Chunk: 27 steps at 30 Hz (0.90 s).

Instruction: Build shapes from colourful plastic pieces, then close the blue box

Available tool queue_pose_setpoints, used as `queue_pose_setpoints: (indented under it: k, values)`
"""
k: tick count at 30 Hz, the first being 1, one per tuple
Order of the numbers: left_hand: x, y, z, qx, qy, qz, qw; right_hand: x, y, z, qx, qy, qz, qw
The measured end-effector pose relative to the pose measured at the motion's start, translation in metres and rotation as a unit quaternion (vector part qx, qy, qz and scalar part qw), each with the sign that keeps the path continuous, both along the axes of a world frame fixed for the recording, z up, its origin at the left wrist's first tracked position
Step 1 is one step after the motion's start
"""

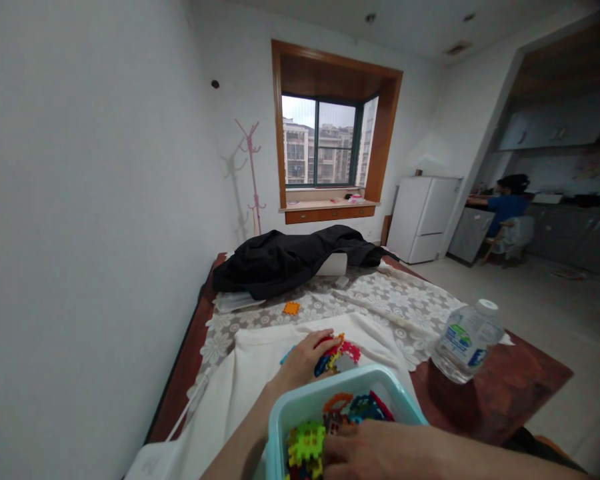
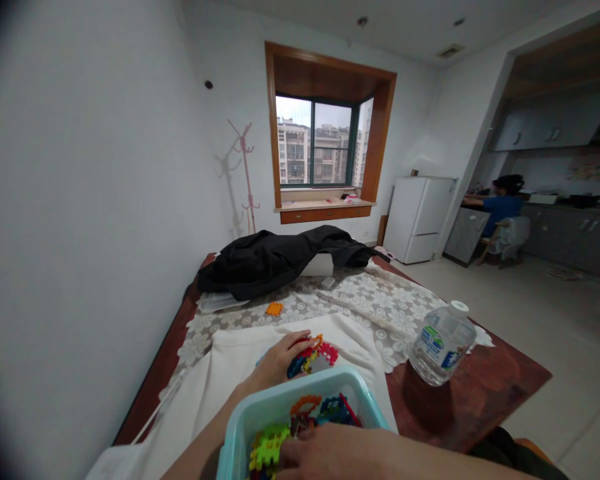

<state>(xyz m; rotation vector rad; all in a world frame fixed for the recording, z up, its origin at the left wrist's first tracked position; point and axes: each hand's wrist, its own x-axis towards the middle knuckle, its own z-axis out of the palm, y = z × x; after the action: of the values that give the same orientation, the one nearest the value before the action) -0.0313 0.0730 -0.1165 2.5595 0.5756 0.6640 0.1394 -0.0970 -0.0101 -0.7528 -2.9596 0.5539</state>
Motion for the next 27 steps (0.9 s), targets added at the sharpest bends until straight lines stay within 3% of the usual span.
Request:
queue_pose_setpoints:
  k: [6, 9, 11, 13, 16, 18, 22, 27]
  values:
    - [-0.001, 0.001, 0.001, -0.016, -0.012, 0.022, 1.0, 0.01, 0.008, 0.018, -0.07, 0.025, 0.029, 0.997]
    - [-0.001, 0.002, 0.0, -0.018, -0.02, 0.021, 0.999, 0.028, 0.019, 0.027, -0.106, 0.136, -0.01, 0.985]
    - [-0.001, 0.004, -0.003, -0.02, -0.029, 0.019, 0.999, 0.042, 0.031, 0.027, -0.129, 0.257, -0.069, 0.955]
    - [0.0, 0.006, -0.006, -0.02, -0.039, 0.018, 0.999, 0.055, 0.047, 0.02, -0.153, 0.382, -0.136, 0.901]
    - [0.0, 0.007, -0.009, -0.023, -0.048, 0.026, 0.998, 0.067, 0.078, 0.0, -0.155, 0.495, -0.227, 0.824]
    - [-0.001, 0.007, -0.01, -0.045, -0.054, 0.044, 0.997, 0.069, 0.098, -0.021, -0.133, 0.486, -0.282, 0.816]
    - [-0.002, 0.005, -0.011, -0.122, -0.076, 0.101, 0.985, 0.064, 0.124, -0.073, -0.089, 0.411, -0.307, 0.854]
    - [0.0, 0.003, -0.008, -0.106, -0.089, 0.082, 0.987, 0.061, 0.135, -0.125, 0.012, 0.343, -0.212, 0.915]
